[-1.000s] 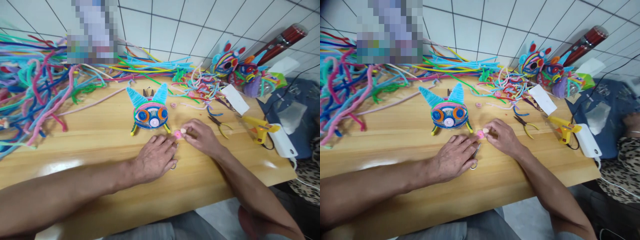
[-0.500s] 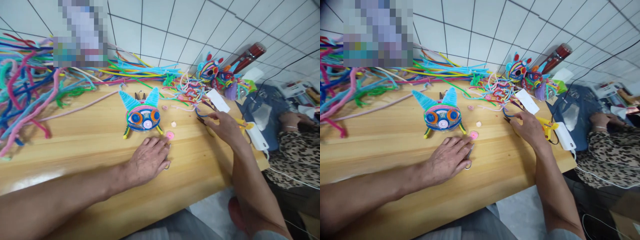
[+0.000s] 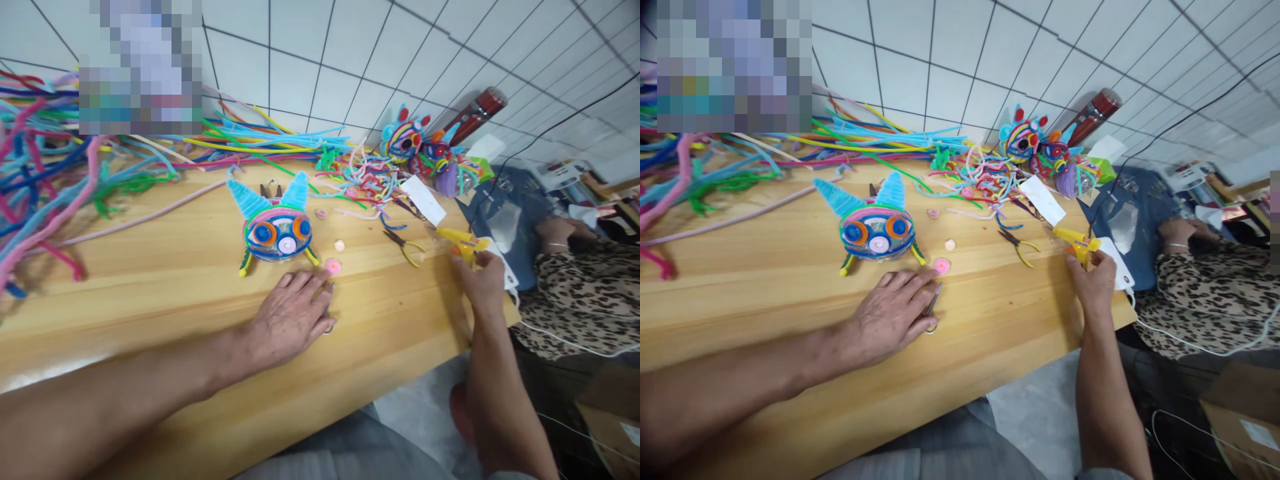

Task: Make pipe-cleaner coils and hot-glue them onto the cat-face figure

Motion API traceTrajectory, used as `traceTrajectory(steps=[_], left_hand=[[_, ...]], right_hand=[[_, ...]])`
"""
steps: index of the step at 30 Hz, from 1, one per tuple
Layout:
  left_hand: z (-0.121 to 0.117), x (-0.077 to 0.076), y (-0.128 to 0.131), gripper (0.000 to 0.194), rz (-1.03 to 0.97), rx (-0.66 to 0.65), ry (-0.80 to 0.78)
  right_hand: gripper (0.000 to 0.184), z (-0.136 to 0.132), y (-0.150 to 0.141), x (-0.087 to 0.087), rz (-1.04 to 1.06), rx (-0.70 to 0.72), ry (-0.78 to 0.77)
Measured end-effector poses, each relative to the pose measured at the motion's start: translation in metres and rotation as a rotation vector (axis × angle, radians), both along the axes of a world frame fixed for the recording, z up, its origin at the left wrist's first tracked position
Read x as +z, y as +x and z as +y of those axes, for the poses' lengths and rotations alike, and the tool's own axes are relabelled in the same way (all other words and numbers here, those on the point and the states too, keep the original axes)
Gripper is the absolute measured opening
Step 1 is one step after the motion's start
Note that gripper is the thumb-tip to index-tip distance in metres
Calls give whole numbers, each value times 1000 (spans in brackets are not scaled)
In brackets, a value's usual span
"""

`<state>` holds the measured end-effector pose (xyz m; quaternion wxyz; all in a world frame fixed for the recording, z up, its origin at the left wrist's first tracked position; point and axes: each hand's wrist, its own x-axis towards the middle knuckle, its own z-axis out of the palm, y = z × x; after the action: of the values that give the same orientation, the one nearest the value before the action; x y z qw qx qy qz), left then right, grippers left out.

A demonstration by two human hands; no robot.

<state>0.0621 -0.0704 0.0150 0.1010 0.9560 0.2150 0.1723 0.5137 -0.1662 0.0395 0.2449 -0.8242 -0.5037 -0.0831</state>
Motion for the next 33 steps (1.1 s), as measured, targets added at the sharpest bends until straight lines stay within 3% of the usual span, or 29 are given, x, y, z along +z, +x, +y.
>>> traceTrajectory(steps=[3, 7, 11, 14, 18, 21, 27, 33], left_hand=[[0, 1, 0, 44, 23, 0, 2], [0, 2, -1, 49, 28, 7, -1], [-1, 0, -2, 54, 5, -5, -23], [-1, -1, -2, 56, 19, -12, -38], [-1, -1, -2, 59, 39, -17, -26], [-1, 0, -2, 62, 36, -17, -22], [-2, 0, -2, 67, 27, -2, -48], [-3, 1, -2, 67, 20, -11, -48]], right_hand=[[38, 20, 1, -2, 118, -245, 12], [31, 33, -7, 10, 244, -319, -8], [16, 28, -26, 34, 307, -243, 42], [18, 28, -61, 46, 331, -175, 59], [41, 46, -124, 45, 333, 32, 35], [44, 61, -155, 34, 237, 179, -35], [26, 64, -161, 10, 48, 297, -87], [18, 59, -153, 2, -22, 416, -151]])
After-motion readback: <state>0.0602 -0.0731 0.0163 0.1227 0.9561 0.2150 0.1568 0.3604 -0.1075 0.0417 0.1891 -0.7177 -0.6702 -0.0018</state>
